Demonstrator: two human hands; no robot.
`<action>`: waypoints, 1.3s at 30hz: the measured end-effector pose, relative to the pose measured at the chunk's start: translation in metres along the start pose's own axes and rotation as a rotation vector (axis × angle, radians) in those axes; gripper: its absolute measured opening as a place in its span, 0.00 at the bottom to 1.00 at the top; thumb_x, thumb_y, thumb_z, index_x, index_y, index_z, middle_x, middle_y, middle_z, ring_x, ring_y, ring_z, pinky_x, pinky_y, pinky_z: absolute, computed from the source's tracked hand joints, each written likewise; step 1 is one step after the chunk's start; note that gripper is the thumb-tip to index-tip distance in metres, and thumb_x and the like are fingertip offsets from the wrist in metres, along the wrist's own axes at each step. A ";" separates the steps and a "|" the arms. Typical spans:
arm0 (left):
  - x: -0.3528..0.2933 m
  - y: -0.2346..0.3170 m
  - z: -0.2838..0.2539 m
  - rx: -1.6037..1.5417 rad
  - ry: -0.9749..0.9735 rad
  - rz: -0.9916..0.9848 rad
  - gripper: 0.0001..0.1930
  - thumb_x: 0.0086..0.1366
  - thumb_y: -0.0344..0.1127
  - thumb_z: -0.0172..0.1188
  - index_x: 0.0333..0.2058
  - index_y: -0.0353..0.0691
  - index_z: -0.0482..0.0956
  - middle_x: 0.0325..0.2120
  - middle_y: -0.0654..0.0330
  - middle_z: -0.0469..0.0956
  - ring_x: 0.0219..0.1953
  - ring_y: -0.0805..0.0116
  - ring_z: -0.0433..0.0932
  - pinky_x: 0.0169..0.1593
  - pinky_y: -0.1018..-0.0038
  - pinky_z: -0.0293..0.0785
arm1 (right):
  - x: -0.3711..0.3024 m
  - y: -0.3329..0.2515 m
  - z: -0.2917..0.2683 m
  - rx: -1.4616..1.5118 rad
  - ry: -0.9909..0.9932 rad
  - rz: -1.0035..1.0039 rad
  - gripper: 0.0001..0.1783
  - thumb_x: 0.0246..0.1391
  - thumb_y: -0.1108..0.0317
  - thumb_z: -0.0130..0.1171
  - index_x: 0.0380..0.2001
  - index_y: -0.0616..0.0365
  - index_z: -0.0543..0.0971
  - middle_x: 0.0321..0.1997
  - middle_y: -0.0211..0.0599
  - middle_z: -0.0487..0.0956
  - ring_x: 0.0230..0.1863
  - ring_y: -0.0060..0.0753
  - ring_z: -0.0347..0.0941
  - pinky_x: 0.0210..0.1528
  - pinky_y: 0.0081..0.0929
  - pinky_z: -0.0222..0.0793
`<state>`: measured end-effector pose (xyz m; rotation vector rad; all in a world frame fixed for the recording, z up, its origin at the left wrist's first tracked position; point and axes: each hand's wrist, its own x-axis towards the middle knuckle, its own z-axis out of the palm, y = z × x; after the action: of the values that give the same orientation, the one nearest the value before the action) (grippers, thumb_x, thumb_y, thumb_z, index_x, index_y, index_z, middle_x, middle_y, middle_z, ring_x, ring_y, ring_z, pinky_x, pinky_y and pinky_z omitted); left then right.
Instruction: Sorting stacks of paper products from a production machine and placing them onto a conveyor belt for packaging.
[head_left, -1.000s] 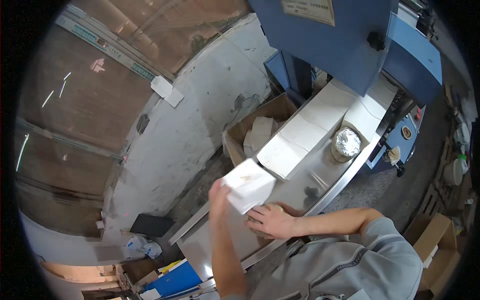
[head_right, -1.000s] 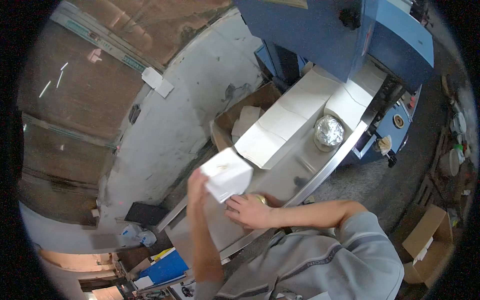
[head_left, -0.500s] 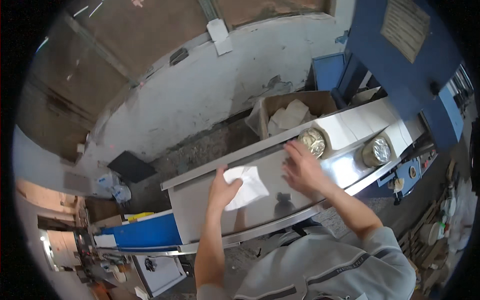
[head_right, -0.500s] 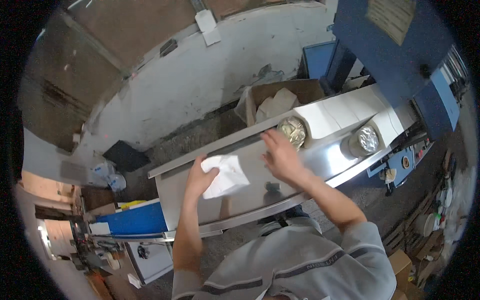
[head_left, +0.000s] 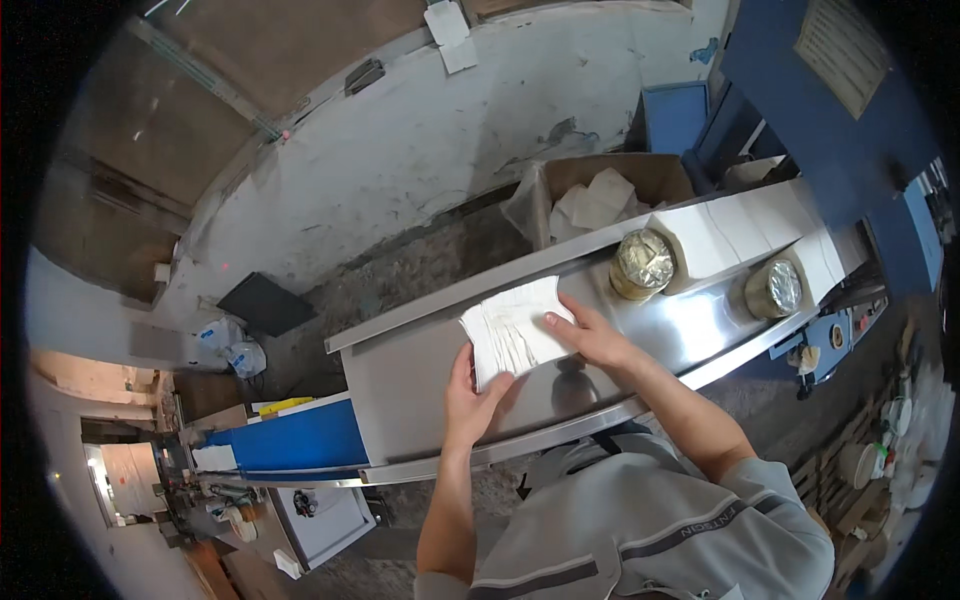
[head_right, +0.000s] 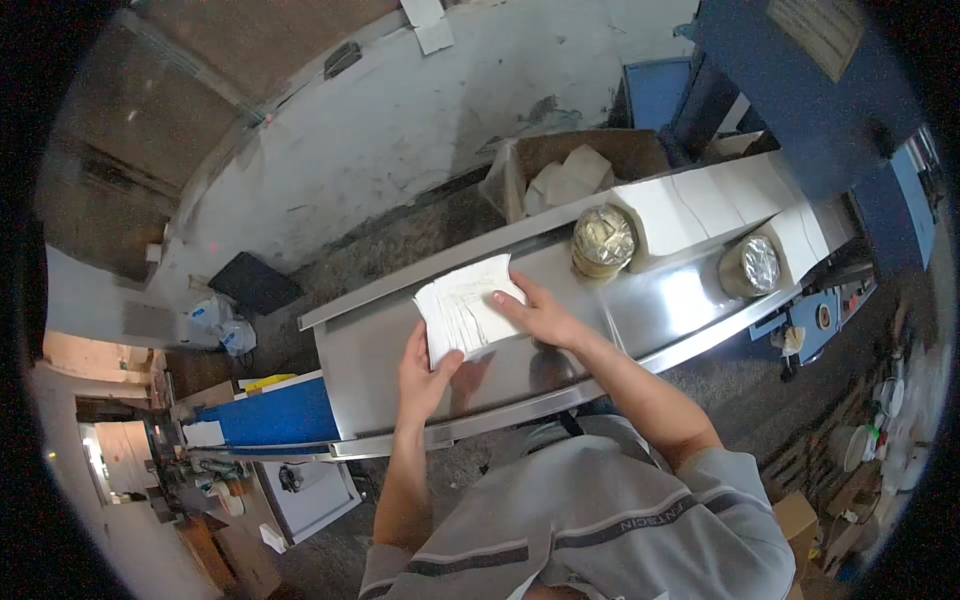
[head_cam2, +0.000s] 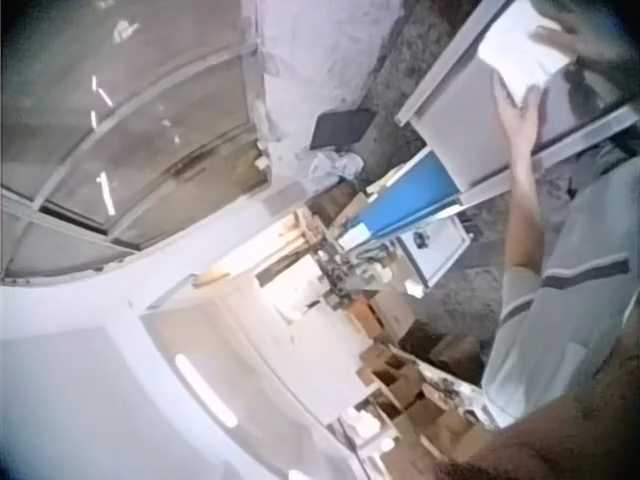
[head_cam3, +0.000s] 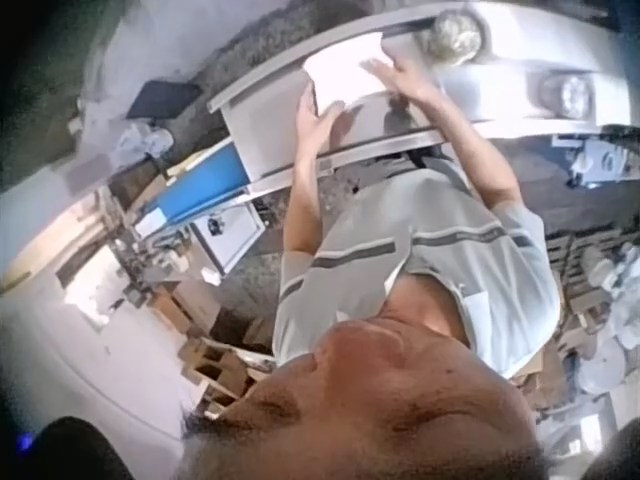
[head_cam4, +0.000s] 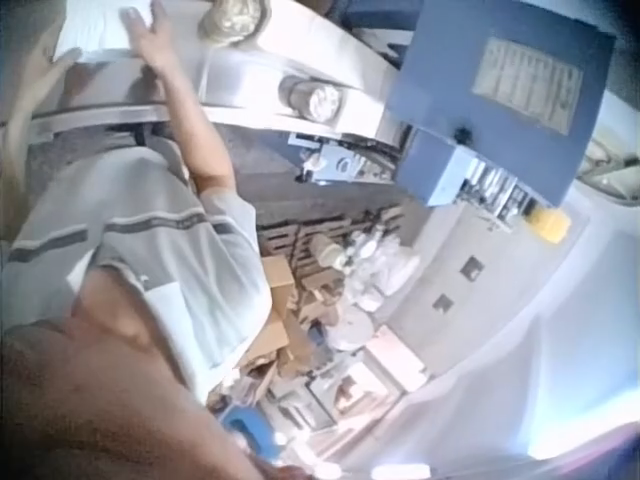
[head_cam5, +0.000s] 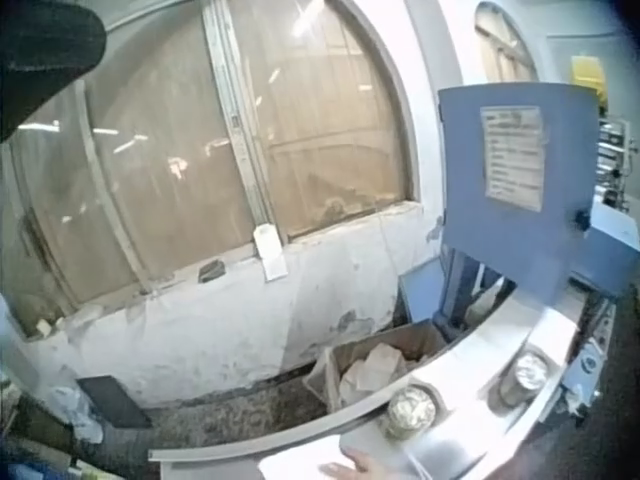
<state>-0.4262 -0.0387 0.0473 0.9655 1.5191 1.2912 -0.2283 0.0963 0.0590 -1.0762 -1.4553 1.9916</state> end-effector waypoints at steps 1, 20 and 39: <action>0.000 0.000 0.000 -0.048 -0.007 0.013 0.39 0.60 0.28 0.65 0.65 0.28 0.53 0.58 0.48 0.69 0.57 0.64 0.71 0.60 0.71 0.66 | -0.001 -0.002 0.001 -0.003 -0.006 0.000 0.42 0.60 0.49 0.58 0.65 0.70 0.58 0.60 0.48 0.71 0.59 0.32 0.67 0.61 0.28 0.63; -0.002 -0.002 0.019 0.089 0.134 -0.005 0.21 0.67 0.24 0.49 0.58 0.38 0.66 0.49 0.49 0.75 0.44 0.66 0.78 0.45 0.72 0.76 | -0.019 -0.010 0.029 -0.879 0.237 -0.301 0.59 0.46 0.54 0.68 0.70 0.64 0.41 0.66 0.68 0.55 0.66 0.69 0.55 0.66 0.44 0.56; 0.010 0.020 0.025 0.442 0.265 0.097 0.09 0.57 0.33 0.64 0.34 0.36 0.80 0.45 0.41 0.75 0.50 0.41 0.74 0.53 0.61 0.71 | -0.019 -0.010 0.028 -0.848 0.247 -0.269 0.54 0.48 0.58 0.64 0.70 0.60 0.43 0.66 0.73 0.53 0.65 0.71 0.56 0.65 0.43 0.58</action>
<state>-0.4050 -0.0188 0.0646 1.1909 2.0409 1.2093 -0.2400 0.0696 0.0786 -1.2821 -2.2144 0.9930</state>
